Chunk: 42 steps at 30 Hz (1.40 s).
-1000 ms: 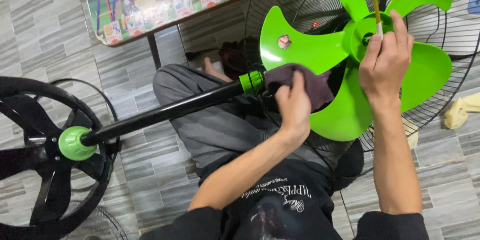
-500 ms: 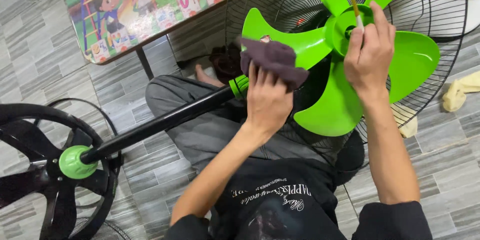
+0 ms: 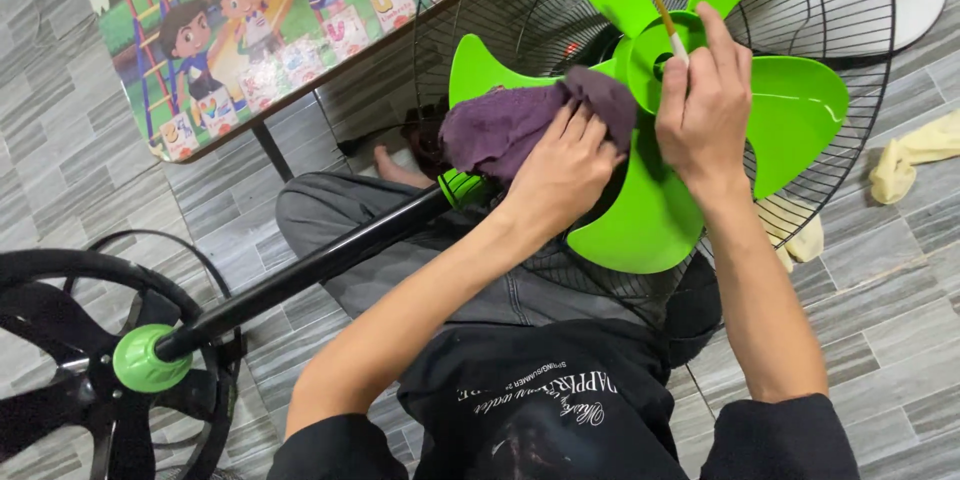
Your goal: Cleaning the blades and hub of an electric fan using a cloth and a brush
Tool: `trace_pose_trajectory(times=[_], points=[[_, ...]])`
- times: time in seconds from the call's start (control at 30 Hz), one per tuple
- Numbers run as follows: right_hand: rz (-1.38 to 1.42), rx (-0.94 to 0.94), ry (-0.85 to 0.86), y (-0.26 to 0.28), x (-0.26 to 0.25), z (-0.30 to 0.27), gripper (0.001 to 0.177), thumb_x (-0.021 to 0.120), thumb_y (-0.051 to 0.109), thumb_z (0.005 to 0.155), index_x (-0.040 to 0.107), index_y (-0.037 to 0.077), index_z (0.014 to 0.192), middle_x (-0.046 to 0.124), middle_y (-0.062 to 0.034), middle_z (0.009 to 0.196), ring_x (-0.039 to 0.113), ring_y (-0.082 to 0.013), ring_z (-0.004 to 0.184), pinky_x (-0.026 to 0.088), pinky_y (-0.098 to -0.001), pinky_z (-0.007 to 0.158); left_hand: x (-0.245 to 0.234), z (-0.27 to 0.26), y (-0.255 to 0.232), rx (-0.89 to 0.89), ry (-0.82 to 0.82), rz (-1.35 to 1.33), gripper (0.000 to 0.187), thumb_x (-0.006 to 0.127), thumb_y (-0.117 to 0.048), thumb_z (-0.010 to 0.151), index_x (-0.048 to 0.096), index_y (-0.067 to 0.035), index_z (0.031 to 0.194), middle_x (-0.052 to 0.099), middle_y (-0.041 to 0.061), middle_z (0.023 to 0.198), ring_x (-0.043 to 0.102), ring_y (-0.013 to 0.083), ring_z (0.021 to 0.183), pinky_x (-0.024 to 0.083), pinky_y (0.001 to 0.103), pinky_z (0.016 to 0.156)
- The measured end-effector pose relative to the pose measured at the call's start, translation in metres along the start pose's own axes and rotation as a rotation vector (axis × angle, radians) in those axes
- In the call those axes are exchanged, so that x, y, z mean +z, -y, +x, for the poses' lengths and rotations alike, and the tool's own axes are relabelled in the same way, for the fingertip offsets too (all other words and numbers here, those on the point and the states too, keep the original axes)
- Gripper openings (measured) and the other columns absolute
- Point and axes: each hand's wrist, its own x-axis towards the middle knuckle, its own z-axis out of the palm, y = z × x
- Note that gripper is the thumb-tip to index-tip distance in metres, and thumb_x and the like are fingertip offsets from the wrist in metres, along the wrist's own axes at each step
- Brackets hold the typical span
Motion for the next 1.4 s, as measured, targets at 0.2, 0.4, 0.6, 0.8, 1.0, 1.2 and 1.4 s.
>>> trace_pose_trajectory(times=[0.2,0.4,0.6,0.8,1.0,1.2,1.4], points=[[-0.042,0.018,-0.023,-0.018,0.016,-0.007,0.034,0.053,0.011,0.111,0.061,-0.008,0.085,0.053,-0.0254,0.152,0.059,-0.0416,0.110,0.052,-0.0471,0.095,-0.010,0.025,-0.014,-0.046,-0.165,0.299,0.011,0.062,-0.008,0.088,0.061,-0.001,0.097,0.063,0.017,0.098,0.062,0.0256,0.086,0.056,0.035,0.089],[-0.056,0.077,-0.066,0.001,0.010,-0.003,0.018,0.062,0.002,0.101,0.060,-0.008,0.087,0.056,-0.0260,0.148,0.060,-0.0427,0.110,0.053,-0.0465,0.092,-0.001,0.038,-0.008,-0.152,-0.228,0.533,0.020,0.061,-0.010,0.094,0.062,0.002,0.110,0.068,0.014,0.103,0.068,0.0228,0.092,0.056,0.032,0.094],[-0.065,0.131,-0.039,0.008,0.008,-0.001,0.022,0.059,0.005,0.102,0.061,-0.010,0.087,0.055,-0.0288,0.148,0.058,-0.0448,0.113,0.051,-0.0482,0.095,0.000,0.021,0.018,0.062,-0.149,0.507,0.024,0.065,-0.006,0.089,0.065,0.007,0.109,0.069,0.018,0.095,0.067,0.0249,0.081,0.061,0.034,0.084],[-0.056,0.124,-0.050,0.010,0.007,0.000,0.026,0.055,0.008,0.105,0.061,-0.007,0.085,0.055,-0.0289,0.146,0.059,-0.0424,0.109,0.051,-0.0479,0.093,-0.051,-0.014,0.038,0.174,0.050,0.450,0.037,0.064,-0.004,0.091,0.064,0.012,0.125,0.072,0.025,0.117,0.075,0.0323,0.104,0.062,0.038,0.098],[-0.032,0.094,-0.036,0.010,0.003,0.001,0.024,0.055,0.006,0.105,0.060,-0.009,0.087,0.055,-0.0299,0.147,0.059,-0.0442,0.110,0.051,-0.0481,0.093,-0.094,-0.052,0.056,0.264,0.107,0.502,0.038,0.064,-0.010,0.092,0.066,0.008,0.126,0.071,0.019,0.121,0.072,0.0259,0.105,0.057,0.032,0.097],[-0.099,0.128,-0.081,0.005,0.016,-0.005,0.046,0.045,0.025,0.116,0.061,-0.005,0.084,0.058,-0.0228,0.147,0.062,-0.0397,0.104,0.051,-0.0478,0.089,-0.043,-0.025,0.059,0.338,-0.138,0.668,0.032,0.045,-0.008,0.100,0.070,0.001,0.118,0.070,0.018,0.106,0.073,0.0287,0.098,0.058,0.038,0.095],[-0.106,0.123,-0.106,0.007,0.016,-0.004,0.040,0.051,0.019,0.113,0.061,-0.005,0.083,0.059,-0.0244,0.145,0.062,-0.0417,0.102,0.050,-0.0489,0.089,0.013,0.027,0.022,0.076,-0.207,0.593,0.033,0.046,-0.011,0.095,0.071,0.001,0.114,0.072,0.018,0.104,0.074,0.0292,0.100,0.057,0.041,0.094]])
